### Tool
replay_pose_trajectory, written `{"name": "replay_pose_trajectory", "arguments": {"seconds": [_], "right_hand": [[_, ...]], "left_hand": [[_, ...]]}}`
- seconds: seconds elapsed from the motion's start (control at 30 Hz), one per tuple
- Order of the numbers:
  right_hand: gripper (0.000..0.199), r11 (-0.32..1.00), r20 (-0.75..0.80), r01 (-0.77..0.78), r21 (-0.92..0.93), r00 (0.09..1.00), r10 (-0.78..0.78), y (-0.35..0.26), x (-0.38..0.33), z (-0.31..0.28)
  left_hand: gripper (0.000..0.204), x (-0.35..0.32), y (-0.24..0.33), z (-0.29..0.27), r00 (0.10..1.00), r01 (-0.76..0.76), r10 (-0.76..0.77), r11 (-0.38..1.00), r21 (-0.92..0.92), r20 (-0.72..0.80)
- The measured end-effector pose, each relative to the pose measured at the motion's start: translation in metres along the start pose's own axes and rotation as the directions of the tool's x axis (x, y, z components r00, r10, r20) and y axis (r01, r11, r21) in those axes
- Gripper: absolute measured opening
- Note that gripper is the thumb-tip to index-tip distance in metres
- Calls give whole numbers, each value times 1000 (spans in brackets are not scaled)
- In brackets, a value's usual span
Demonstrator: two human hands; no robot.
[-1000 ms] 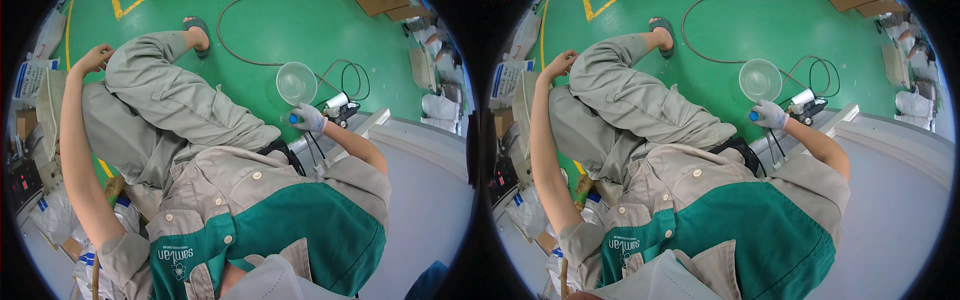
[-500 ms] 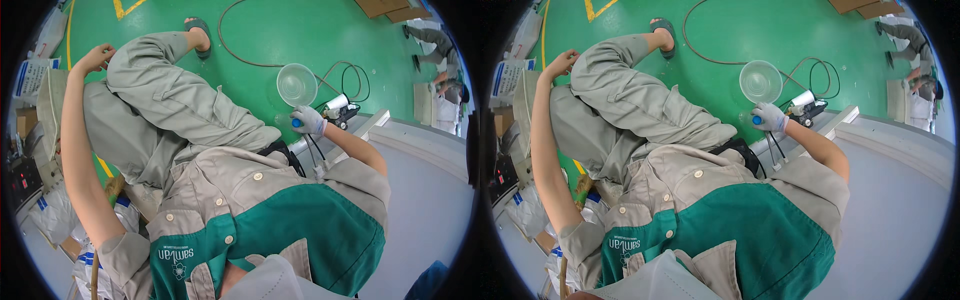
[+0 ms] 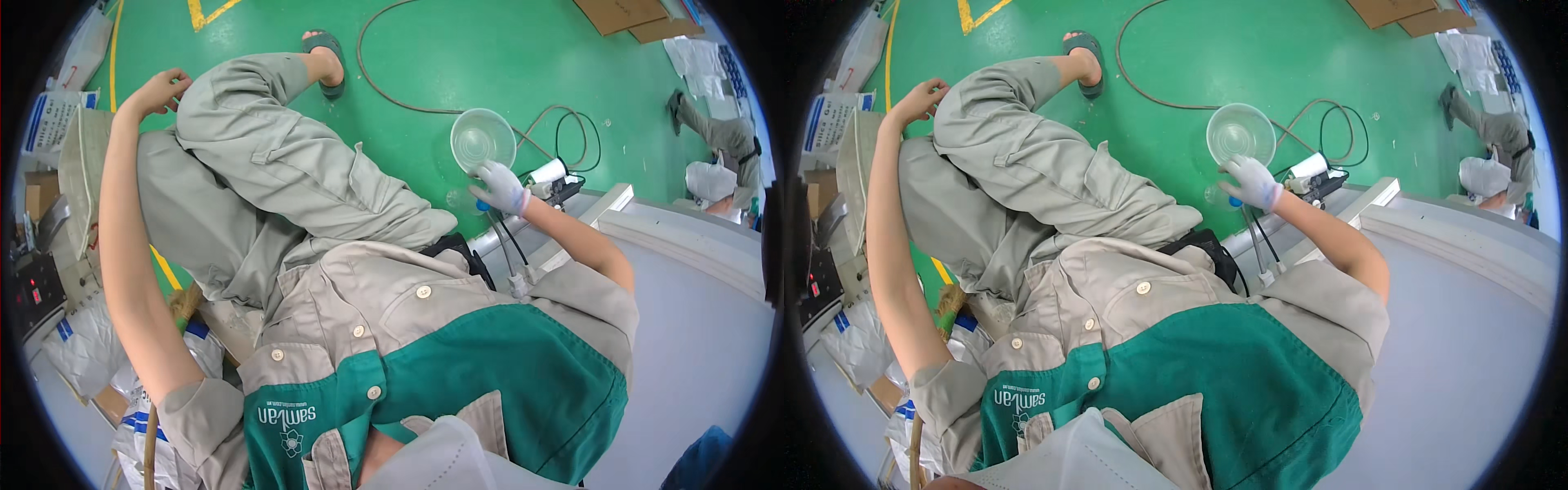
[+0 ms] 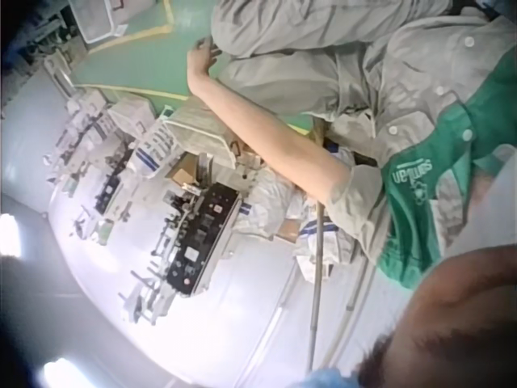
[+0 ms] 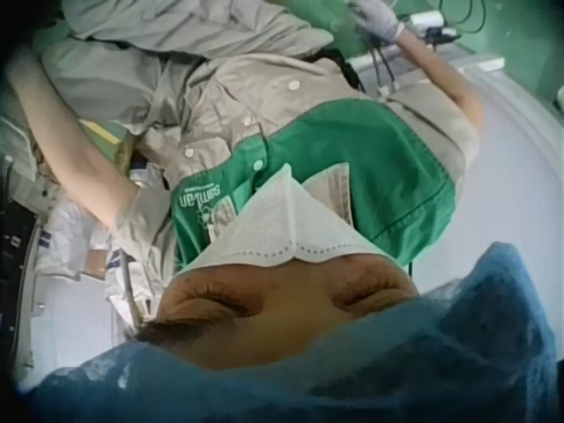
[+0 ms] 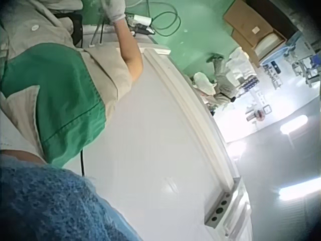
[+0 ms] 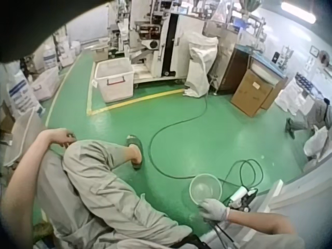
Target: The person puts on gloves, handles a bottle near a small pump on the floor, and picks up and turns a plastic bowl with both hands.
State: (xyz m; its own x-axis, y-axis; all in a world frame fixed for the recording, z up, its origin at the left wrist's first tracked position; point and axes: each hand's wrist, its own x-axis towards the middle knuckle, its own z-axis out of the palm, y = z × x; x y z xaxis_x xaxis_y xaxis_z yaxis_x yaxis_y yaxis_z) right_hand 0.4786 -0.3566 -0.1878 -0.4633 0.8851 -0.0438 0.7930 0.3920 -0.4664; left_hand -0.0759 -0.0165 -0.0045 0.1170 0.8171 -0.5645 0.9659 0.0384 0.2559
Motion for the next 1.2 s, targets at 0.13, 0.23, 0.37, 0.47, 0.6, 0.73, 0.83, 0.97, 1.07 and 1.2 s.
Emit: {"name": "replay_pose_trajectory", "arguments": {"seconds": [0.13, 0.23, 0.37, 0.47, 0.6, 0.73, 0.83, 0.97, 1.07, 1.2], "right_hand": [[23, 965, 29, -234, 115, 972, 232, -7, 57, 29], [27, 902, 254, -421, 97, 887, 386, 17, 96, 79], [30, 861, 601, -442, -253, 625, 498, 53, 137, 157], [23, 839, 734, -157, -521, 418, 534, 134, 91, 230], [27, 600, 634, -600, -529, 191, 749, 120, 85, 253], [24, 572, 478, -667, -477, 349, 806, 40, 111, 206], [22, 531, 412, -687, -496, 352, 840, 44, 99, 196], [18, 517, 357, -729, -448, 384, 851, 46, 91, 200], [17, 529, 337, -704, -474, 410, 847, 41, 90, 204], [18, 522, 292, -721, -456, 432, 853, 34, 95, 200]], "left_hand": [[29, 0, -7, 1, 1000, 11, -11, 1000, -23, -10], [30, 1, -10, 2, 1000, 11, -11, 1000, -14, 10], [30, -5, -18, 1, 1000, 7, -7, 999, 39, 8], [31, 26, 19, 1, 990, -131, 129, 991, 39, 48], [31, 14, 11, 4, 994, -112, 112, 991, 74, 8], [32, -6, -20, 4, 1000, -24, 24, 998, 65, 1], [32, 6, -8, 6, 996, -88, 86, 991, 104, 18], [31, 9, 1, 6, 995, -96, 95, 987, 131, 13], [31, 7, 4, 6, 997, -73, 72, 989, 127, 12], [30, 7, 0, 8, 998, -69, 70, 990, 119, -2]]}}
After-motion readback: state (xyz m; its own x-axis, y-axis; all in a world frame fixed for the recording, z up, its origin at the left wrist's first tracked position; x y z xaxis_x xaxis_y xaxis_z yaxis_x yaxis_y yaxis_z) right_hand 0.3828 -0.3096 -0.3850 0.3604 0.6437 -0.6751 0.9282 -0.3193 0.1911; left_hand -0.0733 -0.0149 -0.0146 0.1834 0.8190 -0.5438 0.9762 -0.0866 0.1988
